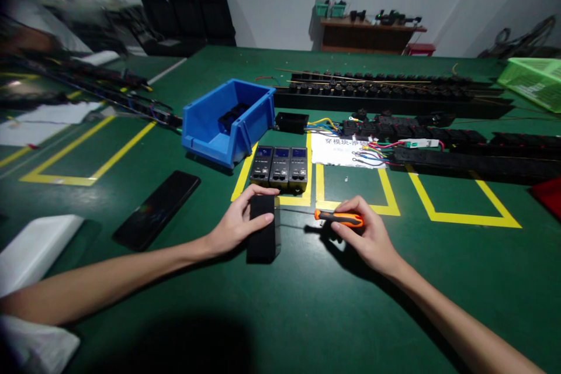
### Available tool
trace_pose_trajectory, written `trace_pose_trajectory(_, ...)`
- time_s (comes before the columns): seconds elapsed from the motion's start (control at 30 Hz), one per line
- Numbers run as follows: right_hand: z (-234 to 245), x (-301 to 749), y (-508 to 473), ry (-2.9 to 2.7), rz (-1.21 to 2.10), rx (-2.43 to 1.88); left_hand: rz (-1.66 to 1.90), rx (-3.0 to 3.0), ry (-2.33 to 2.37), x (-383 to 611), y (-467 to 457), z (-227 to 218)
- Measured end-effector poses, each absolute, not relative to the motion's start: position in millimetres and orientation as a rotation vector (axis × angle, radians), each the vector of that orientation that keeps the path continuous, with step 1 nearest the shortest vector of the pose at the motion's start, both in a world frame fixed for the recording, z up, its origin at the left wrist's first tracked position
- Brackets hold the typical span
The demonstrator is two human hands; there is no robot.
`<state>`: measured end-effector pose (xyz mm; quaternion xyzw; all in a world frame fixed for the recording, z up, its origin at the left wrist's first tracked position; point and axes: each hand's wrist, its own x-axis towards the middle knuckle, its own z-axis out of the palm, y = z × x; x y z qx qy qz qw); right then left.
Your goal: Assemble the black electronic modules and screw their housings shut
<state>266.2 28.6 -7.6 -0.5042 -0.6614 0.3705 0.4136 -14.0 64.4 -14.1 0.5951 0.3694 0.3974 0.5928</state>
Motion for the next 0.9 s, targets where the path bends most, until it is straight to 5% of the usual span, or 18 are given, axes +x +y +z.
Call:
trace_pose_trajectory(0.53, -7, 263, 21, -1.667, 0.895, -1.245, 0.799, 1.009, 0.698, -10, 55, -6)
trace_pose_trajectory(0.9, -8, 267, 18, -1.672, 0.993, -1.279, 0.943, 1.412, 0.827, -13, 52, -15)
